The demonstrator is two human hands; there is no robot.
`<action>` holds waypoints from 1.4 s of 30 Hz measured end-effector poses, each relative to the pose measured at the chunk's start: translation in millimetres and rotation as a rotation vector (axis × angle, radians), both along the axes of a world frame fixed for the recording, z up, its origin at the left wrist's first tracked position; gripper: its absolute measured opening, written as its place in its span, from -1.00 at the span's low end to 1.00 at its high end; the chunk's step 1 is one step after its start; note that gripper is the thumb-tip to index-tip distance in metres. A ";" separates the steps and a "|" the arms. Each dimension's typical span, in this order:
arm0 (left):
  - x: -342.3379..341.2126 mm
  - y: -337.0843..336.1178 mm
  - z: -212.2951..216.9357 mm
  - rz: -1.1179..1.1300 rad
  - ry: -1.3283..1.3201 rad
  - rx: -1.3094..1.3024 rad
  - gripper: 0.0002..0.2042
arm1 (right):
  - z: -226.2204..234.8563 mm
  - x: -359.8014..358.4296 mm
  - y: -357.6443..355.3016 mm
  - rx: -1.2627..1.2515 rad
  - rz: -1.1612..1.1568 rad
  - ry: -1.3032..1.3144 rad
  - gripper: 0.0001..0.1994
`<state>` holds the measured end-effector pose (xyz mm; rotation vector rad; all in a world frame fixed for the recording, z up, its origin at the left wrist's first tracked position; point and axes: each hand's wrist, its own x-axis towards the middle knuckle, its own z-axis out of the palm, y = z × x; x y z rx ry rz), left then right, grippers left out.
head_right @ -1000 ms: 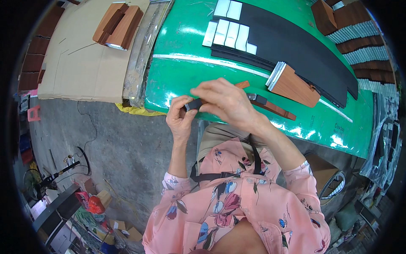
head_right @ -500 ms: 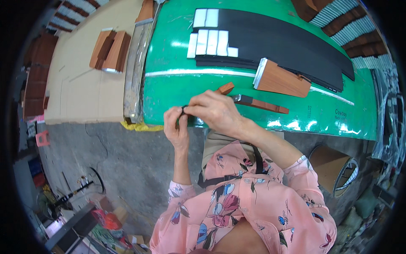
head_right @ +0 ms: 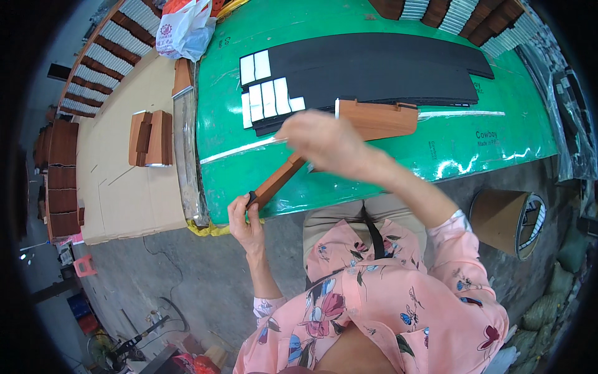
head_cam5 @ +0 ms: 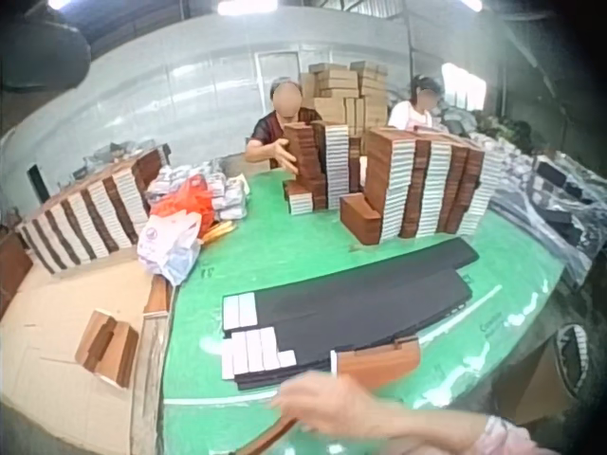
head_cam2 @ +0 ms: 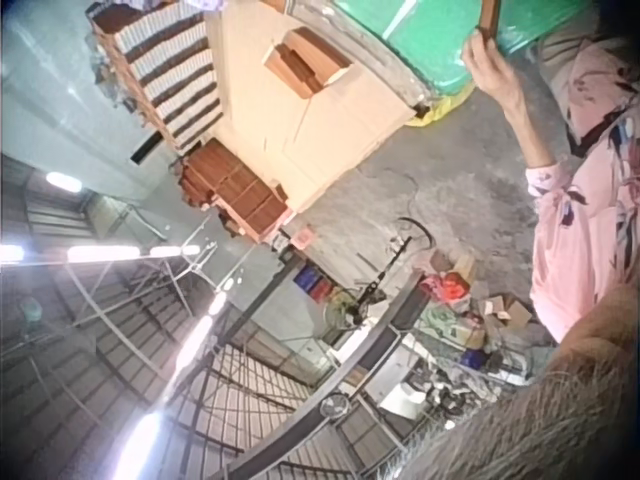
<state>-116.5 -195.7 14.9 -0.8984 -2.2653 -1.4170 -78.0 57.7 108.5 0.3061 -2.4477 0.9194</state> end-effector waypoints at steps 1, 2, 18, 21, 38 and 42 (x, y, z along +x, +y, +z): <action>-1.4 1.0 1.0 0.005 -0.007 0.011 -0.76 | 2.9 -8.9 20.3 0.024 -0.029 0.019 -0.83; -2.8 4.6 1.5 -0.003 -0.007 0.015 -0.76 | 6.6 -16.2 39.2 0.022 -0.082 -0.060 -0.87; -9.1 32.1 -18.4 -0.071 -0.144 0.142 -0.72 | -38.0 -147.8 96.9 0.313 -0.086 -0.490 -0.92; -6.0 34.1 -26.3 -0.018 -0.194 0.263 -0.68 | -43.6 -164.0 95.5 0.400 -0.115 -0.431 -0.89; -25.2 28.0 -5.5 -0.042 -0.221 0.255 -0.56 | -26.5 -199.6 108.3 0.490 0.237 -0.770 -0.60; -61.7 34.2 9.7 0.069 -0.158 0.213 -0.68 | -28.9 -211.7 112.1 0.566 0.308 -0.756 -0.62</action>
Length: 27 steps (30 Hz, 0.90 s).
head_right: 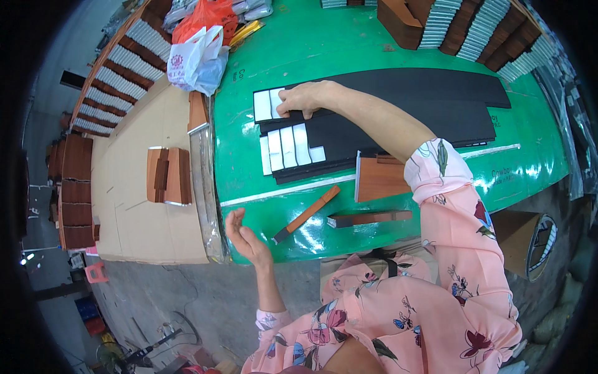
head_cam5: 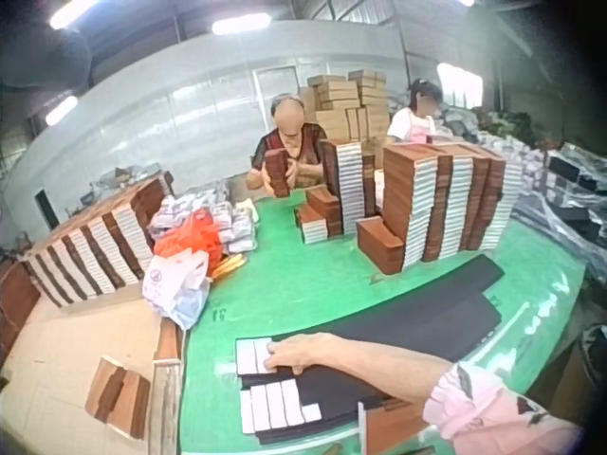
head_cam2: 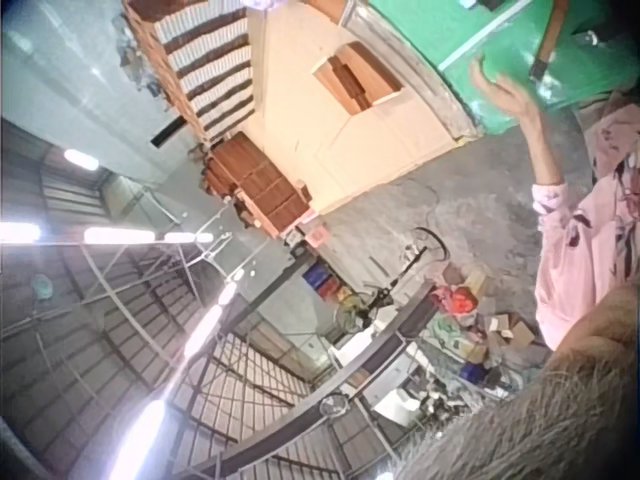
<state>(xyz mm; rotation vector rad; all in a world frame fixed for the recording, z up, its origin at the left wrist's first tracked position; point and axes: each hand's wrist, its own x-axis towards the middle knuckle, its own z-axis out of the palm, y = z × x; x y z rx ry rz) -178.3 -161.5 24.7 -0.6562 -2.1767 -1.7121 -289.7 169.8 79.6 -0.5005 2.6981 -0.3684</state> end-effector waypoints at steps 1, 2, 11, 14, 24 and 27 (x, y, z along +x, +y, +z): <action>-12.5 4.9 7.1 -0.009 0.005 0.000 -0.68 | -3.4 -1.7 0.1 -0.039 -0.027 -0.028 -0.61; -26.3 13.5 18.2 -0.038 0.063 -0.143 -0.70 | -6.1 -2.6 1.9 -0.038 -0.033 -0.037 -0.60; -132.2 127.2 42.4 -0.421 0.425 -0.767 -0.60 | -3.9 -6.0 -1.9 -0.037 -0.018 -0.004 -0.60; -144.4 135.5 26.8 -0.463 0.276 -0.829 -0.62 | -3.3 -5.0 -1.5 -0.081 -0.075 -0.045 -0.59; -140.4 138.0 18.0 -0.312 0.439 -0.937 -0.76 | 4.7 6.7 -0.2 -0.079 -0.067 -0.009 -0.62; -140.4 139.0 12.5 -0.281 0.458 -0.901 -0.77 | -3.9 9.3 7.4 -0.115 -0.053 0.090 -0.59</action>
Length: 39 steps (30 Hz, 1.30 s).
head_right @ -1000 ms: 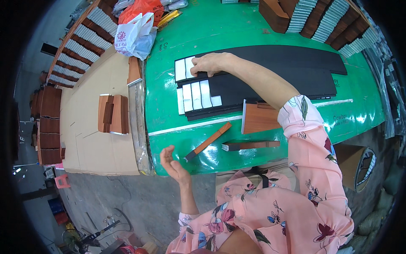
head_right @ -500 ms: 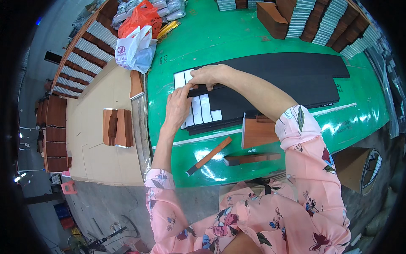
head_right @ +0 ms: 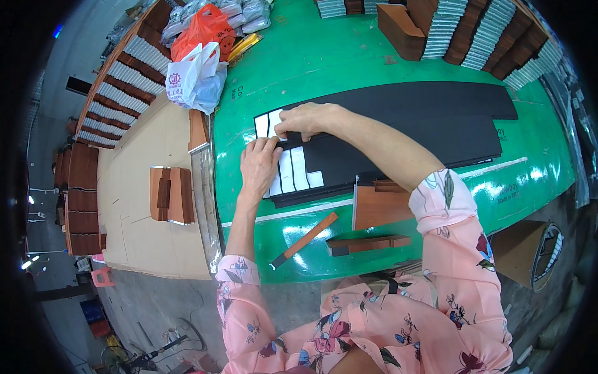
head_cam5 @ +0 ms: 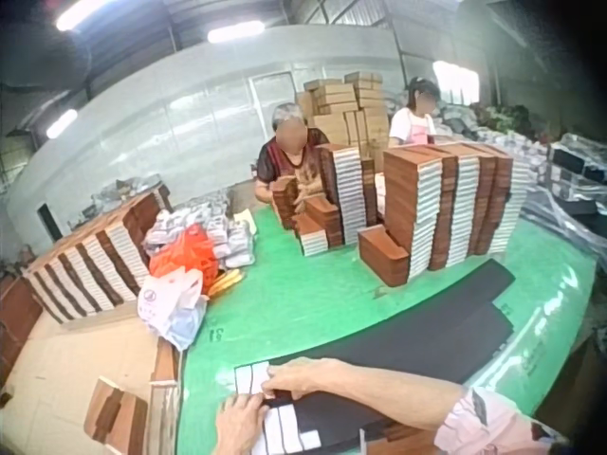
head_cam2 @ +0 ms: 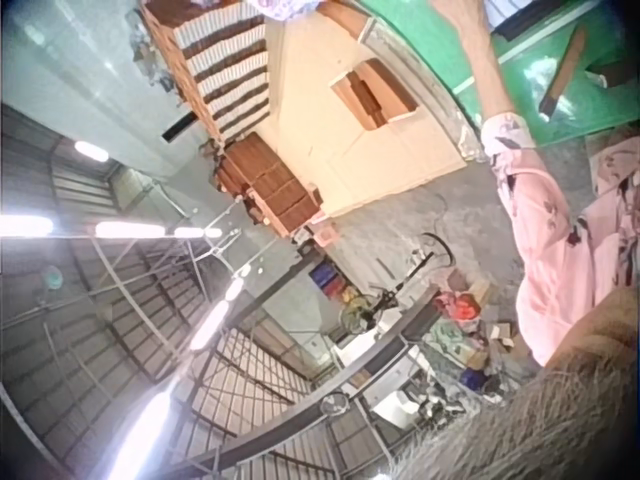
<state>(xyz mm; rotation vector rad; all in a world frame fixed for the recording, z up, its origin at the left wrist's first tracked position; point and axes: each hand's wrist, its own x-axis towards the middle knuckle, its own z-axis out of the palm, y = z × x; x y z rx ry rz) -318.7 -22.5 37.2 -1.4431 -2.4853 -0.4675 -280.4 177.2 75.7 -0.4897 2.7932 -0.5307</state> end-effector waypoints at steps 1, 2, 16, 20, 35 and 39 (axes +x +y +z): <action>-0.9 0.1 -0.3 -0.009 -0.050 0.026 -0.78 | -4.7 2.8 3.7 -0.045 0.006 0.095 -0.56; -1.6 0.0 -0.7 -0.018 -0.099 0.051 -0.78 | -9.3 6.4 7.4 -0.047 0.007 0.092 -0.56; -3.0 -4.8 -4.4 -0.009 -0.189 0.059 -0.80 | -6.3 8.6 2.6 -0.008 0.001 0.014 -0.60; 0.1 -2.9 1.0 0.009 -0.201 0.033 -0.80 | -14.4 7.2 4.2 0.024 0.011 0.005 -0.60; 0.9 -4.4 -0.6 0.041 -0.229 0.041 -0.82 | -18.6 22.7 13.5 -0.342 -0.105 0.110 -0.62; -0.1 -4.4 -2.2 0.029 -0.221 0.066 -0.82 | -16.2 20.7 10.7 -0.354 -0.231 0.012 -0.66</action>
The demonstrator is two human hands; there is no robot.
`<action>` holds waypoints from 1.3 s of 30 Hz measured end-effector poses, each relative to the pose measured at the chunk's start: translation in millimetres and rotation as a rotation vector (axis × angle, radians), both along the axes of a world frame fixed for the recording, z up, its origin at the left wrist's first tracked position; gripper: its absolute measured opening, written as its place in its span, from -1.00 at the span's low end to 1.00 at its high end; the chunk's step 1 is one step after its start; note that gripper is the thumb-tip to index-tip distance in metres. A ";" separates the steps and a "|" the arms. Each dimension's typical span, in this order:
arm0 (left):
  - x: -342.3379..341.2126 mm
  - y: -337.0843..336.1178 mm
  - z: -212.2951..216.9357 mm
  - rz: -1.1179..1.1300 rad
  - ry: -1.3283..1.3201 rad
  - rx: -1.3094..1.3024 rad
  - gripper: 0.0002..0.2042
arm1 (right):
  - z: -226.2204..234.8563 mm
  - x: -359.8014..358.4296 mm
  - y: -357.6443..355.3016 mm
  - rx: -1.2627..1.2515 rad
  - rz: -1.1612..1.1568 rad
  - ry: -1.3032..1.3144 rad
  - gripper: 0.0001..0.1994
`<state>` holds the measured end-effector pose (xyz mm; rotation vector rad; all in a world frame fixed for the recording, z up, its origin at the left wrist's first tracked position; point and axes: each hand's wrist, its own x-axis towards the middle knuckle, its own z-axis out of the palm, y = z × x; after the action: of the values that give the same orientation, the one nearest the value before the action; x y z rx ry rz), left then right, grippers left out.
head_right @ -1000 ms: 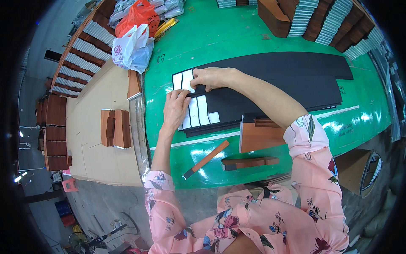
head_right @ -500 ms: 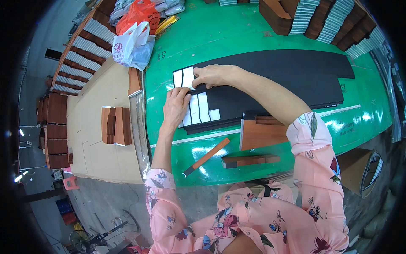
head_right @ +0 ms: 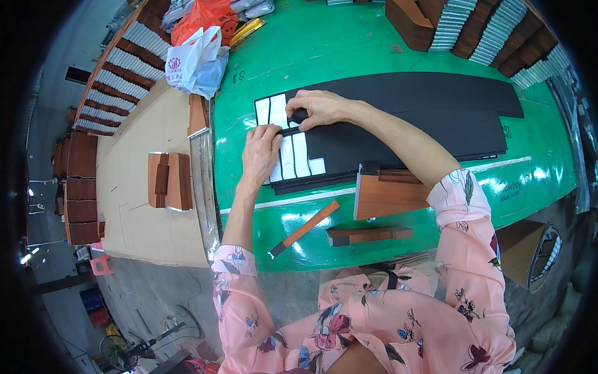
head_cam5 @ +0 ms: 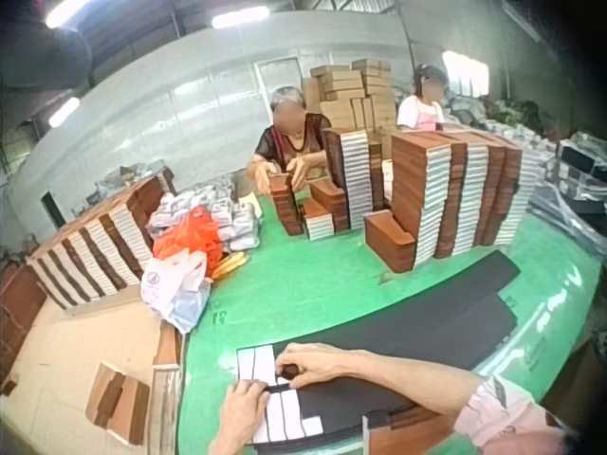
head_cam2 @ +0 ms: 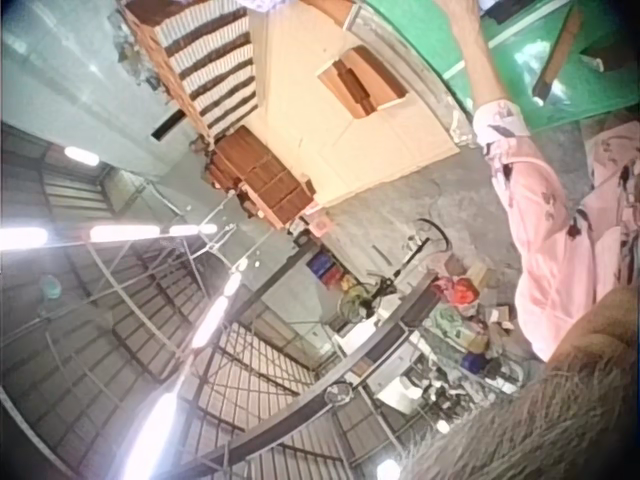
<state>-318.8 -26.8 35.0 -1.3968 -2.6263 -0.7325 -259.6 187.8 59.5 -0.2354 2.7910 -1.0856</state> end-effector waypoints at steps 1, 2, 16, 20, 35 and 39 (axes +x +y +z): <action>0.7 0.1 1.2 0.002 0.000 0.001 -0.82 | 0.8 0.4 -2.3 -0.011 -0.042 0.012 -0.67; 1.3 0.5 3.2 0.005 0.001 0.003 -0.82 | 2.2 0.6 -3.6 -0.021 -0.083 0.026 -0.67; -8.9 -13.6 17.5 -0.070 -0.303 0.341 -0.71 | 58.8 54.4 -41.8 -0.670 -0.252 0.111 -0.48; 43.2 -22.9 84.9 0.048 -0.380 0.466 -0.77 | 76.8 96.6 -61.7 -0.207 -0.198 0.459 -0.47; 180.4 -62.7 111.2 0.084 -0.925 0.594 -0.95 | 97.2 206.1 -98.1 0.335 -0.101 0.922 -0.80; 203.7 -51.9 106.0 0.021 -0.943 0.633 -0.97 | 98.4 237.0 -100.9 0.460 -0.185 1.011 -0.76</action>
<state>-115.1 -78.7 141.0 -0.9377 -2.4534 -2.4116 -22.7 87.0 157.9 -0.6180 3.9049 -0.3091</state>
